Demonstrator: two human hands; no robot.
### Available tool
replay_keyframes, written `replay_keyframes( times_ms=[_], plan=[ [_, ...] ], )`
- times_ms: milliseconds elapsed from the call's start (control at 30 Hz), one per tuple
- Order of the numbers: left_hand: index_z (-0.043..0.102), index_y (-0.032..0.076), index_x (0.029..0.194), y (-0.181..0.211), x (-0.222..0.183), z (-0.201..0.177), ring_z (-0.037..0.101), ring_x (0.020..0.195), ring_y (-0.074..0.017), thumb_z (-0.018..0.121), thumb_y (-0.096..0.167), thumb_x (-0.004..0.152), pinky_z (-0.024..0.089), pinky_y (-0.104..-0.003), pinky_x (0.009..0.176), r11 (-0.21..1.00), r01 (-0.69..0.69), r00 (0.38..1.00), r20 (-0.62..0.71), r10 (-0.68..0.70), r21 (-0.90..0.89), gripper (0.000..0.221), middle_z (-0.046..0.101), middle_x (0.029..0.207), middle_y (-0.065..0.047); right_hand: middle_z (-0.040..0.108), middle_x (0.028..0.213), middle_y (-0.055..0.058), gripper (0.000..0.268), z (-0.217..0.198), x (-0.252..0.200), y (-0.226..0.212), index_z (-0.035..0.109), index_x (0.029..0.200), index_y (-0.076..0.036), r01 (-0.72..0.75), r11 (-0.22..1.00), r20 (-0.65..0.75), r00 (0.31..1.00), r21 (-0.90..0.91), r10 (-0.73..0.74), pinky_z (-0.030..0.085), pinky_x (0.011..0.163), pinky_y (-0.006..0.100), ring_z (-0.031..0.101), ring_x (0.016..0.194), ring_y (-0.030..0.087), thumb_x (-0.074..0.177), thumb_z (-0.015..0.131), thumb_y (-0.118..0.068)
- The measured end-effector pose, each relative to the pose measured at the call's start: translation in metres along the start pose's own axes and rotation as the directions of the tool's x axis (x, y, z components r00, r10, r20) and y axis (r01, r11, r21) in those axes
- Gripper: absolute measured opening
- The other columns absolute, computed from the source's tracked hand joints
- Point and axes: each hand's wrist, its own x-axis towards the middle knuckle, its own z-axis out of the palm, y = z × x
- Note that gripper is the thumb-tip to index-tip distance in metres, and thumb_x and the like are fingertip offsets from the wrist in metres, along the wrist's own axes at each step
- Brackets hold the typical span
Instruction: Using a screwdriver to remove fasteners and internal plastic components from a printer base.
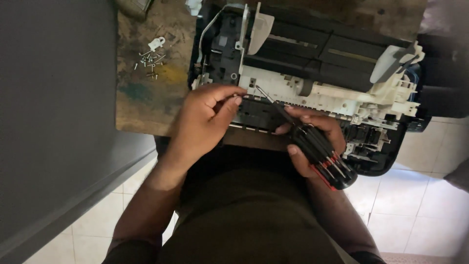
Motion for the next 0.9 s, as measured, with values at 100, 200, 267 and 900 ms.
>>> replay_keyframes(
  times_ms=[100,200,267,900],
  plan=[
    [0.081,0.009,0.104,-0.001,0.005,-0.001,0.072,0.073,-0.0234,0.074,0.009,0.094,0.059,-0.035,0.070,0.990,-0.058,0.998,0.010,0.058,0.131,0.012,0.071,0.073,-0.007,0.061,0.127,0.036,0.041,0.006,0.002,-0.005,0.044,0.117,0.005,0.015,0.999,-0.035,0.999,-0.036,-0.016,0.066,0.080,0.047,0.075,0.095,0.038,0.092,0.071,-0.014],
    [0.080,0.012,0.103,-0.014,0.015,0.000,0.062,0.062,-0.0238,0.078,0.011,0.093,0.055,-0.035,0.066,0.943,-0.197,0.979,0.007,0.202,0.267,0.010,0.054,0.058,-0.003,0.056,0.138,0.035,0.043,0.011,0.005,-0.007,0.042,0.118,0.006,-0.002,0.999,-0.085,0.996,0.032,0.004,0.063,0.094,0.053,0.068,0.118,0.042,0.095,0.070,-0.019],
    [0.080,0.007,0.109,-0.020,0.017,0.000,0.071,0.071,-0.0346,0.073,0.007,0.096,0.057,-0.042,0.065,0.907,-0.268,0.962,0.043,0.269,0.326,0.015,0.071,0.076,-0.015,0.061,0.126,0.039,0.044,0.008,0.004,-0.003,0.039,0.118,0.006,-0.019,0.999,-0.074,0.997,0.040,0.022,0.064,0.089,0.052,0.072,0.107,0.044,0.094,0.069,-0.016],
    [0.078,0.004,0.101,-0.034,0.014,0.004,0.071,0.074,-0.0408,0.081,0.009,0.094,0.059,-0.046,0.057,0.873,-0.359,0.932,0.072,0.355,0.330,0.009,0.072,0.082,-0.018,0.062,0.115,0.042,0.048,0.021,0.019,-0.022,0.037,0.115,0.006,-0.088,0.986,-0.052,0.994,0.139,0.096,0.065,0.087,0.052,0.075,0.096,0.048,0.090,0.069,-0.020]
  ],
)
